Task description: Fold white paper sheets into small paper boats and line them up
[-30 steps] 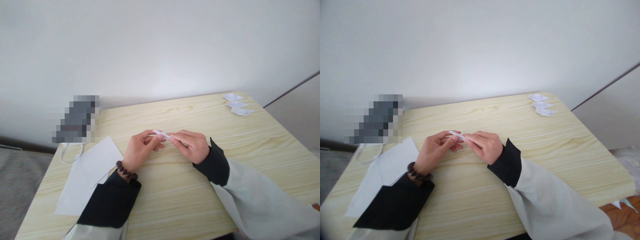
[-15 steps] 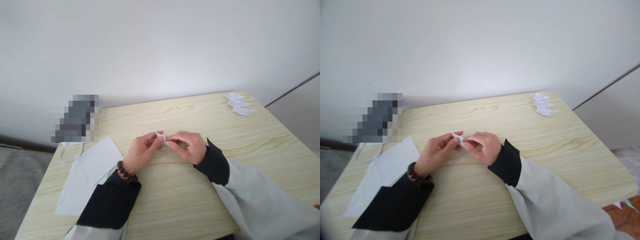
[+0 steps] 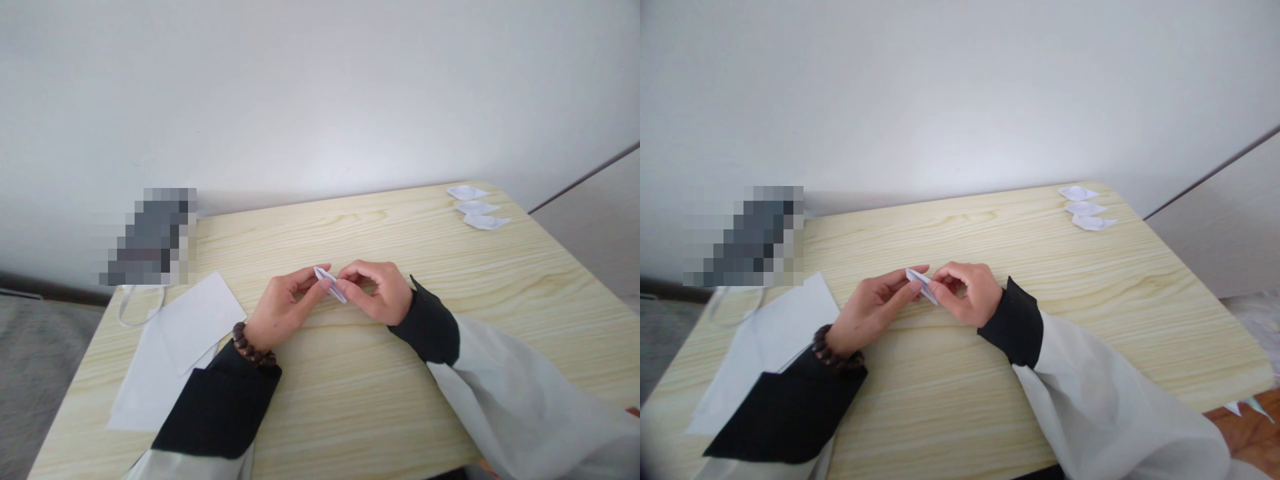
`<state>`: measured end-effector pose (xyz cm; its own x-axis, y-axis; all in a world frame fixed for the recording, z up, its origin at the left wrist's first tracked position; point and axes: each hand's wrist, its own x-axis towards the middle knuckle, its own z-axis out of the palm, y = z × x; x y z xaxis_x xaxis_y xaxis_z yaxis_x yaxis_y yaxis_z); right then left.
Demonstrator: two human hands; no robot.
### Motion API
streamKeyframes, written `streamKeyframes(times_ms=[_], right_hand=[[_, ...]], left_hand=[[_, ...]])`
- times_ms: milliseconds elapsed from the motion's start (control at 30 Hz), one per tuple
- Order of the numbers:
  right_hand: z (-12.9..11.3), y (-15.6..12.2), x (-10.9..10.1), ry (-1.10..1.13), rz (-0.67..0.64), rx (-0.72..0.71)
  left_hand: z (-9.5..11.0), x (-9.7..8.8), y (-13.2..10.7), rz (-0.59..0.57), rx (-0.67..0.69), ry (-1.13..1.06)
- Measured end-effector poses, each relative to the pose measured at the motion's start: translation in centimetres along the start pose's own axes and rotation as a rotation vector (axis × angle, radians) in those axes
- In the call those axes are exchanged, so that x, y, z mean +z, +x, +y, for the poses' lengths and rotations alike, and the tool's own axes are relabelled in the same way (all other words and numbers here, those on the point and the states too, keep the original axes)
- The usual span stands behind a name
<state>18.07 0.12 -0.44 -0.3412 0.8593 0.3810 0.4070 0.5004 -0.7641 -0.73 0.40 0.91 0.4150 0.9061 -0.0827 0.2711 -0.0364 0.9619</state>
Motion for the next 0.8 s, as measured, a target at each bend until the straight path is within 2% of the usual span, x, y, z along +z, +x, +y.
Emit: streamKeyframes(times_ms=[167, 267, 367, 533, 667, 800], right_hand=[[0.2, -0.1, 0.3, -0.234, 0.145, -0.143], [0.3, 0.0, 0.5, -0.356, 0.155, -0.191], [0.4, -0.1, 0.5, -0.324, 0.110, -0.151], [0.3, -0.2, 0.7, -0.147, 0.012, -0.047], [0.2, -0.3, 0.9, -0.100, 0.034, 0.010], [0.1, -0.3, 1.2, -0.106, 0.071, 0.033]], left_hand=[[0.4, 0.4, 0.0, 0.049, 0.074, 0.123], [0.6, 0.8, -0.1, 0.111, 0.131, 0.273], [0.4, 1.0, -0.3, 0.185, 0.230, 0.444], [-0.2, 0.8, -0.3, 0.249, 0.377, 0.700], [-0.2, 0.8, -0.3, 0.324, 0.302, 0.813], [-0.1, 1.2, -0.3, 0.300, 0.254, 0.797]])
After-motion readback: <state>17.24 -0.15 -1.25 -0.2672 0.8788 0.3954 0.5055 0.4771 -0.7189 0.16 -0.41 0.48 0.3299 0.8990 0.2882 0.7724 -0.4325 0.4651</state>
